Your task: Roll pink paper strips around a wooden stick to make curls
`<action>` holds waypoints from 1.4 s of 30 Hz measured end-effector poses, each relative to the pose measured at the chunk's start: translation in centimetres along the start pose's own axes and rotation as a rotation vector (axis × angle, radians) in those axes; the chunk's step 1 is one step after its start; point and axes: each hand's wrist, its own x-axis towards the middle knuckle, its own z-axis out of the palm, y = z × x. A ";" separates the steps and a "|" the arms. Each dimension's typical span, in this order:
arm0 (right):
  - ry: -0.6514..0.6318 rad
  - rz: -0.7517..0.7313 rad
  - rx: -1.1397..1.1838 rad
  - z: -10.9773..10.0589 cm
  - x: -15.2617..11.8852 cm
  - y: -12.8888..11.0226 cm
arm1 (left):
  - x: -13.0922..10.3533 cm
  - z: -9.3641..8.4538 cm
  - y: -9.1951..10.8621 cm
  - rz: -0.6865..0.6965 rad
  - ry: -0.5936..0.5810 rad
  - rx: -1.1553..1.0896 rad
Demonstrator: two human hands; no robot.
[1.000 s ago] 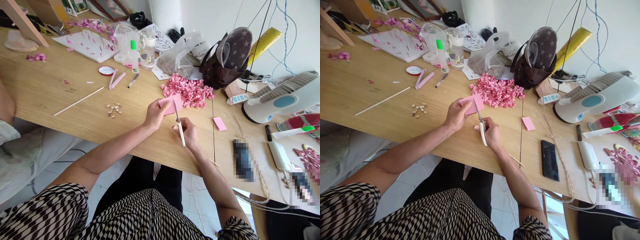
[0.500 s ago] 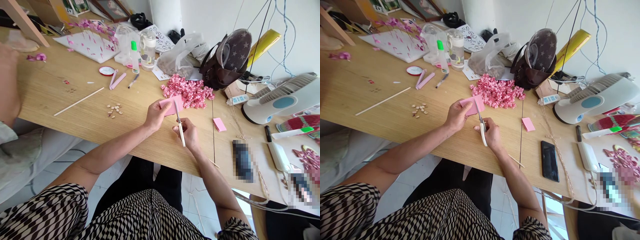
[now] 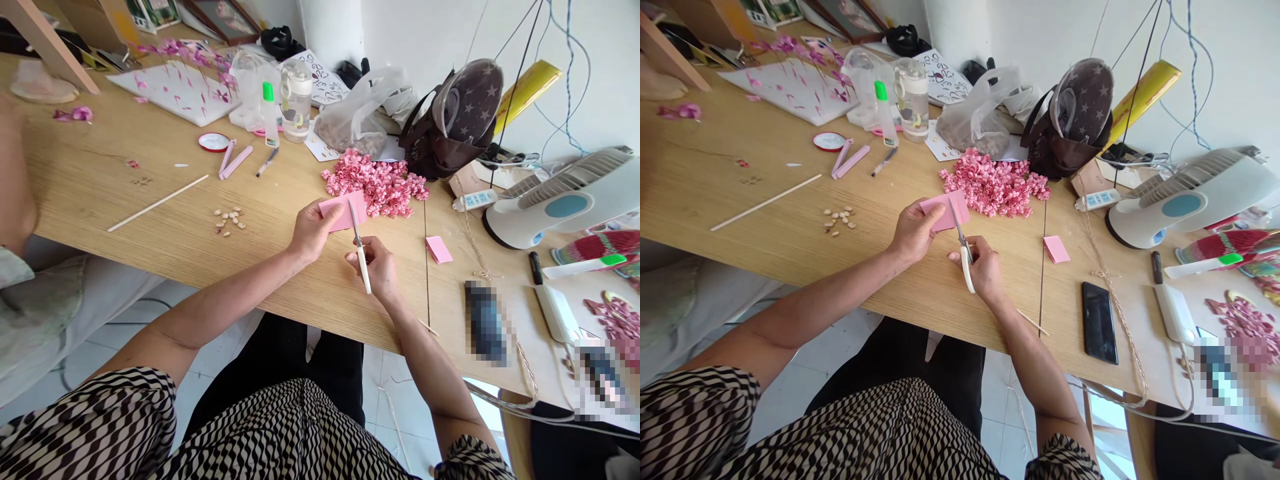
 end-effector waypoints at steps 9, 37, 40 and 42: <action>-0.003 0.001 -0.003 0.0 0.0 0.1 | -0.1 0.0 -0.1 -0.003 -0.008 0.004; -0.042 -0.017 -0.016 -0.1 0.2 0.5 | 0.2 0.0 0.5 -0.049 -0.002 -0.063; -0.069 -0.039 -0.036 -0.1 0.2 0.7 | 0.3 0.0 0.6 -0.023 0.046 -0.069; -0.082 -0.040 -0.042 0.0 0.1 0.6 | 0.5 -0.1 0.6 0.000 0.071 -0.080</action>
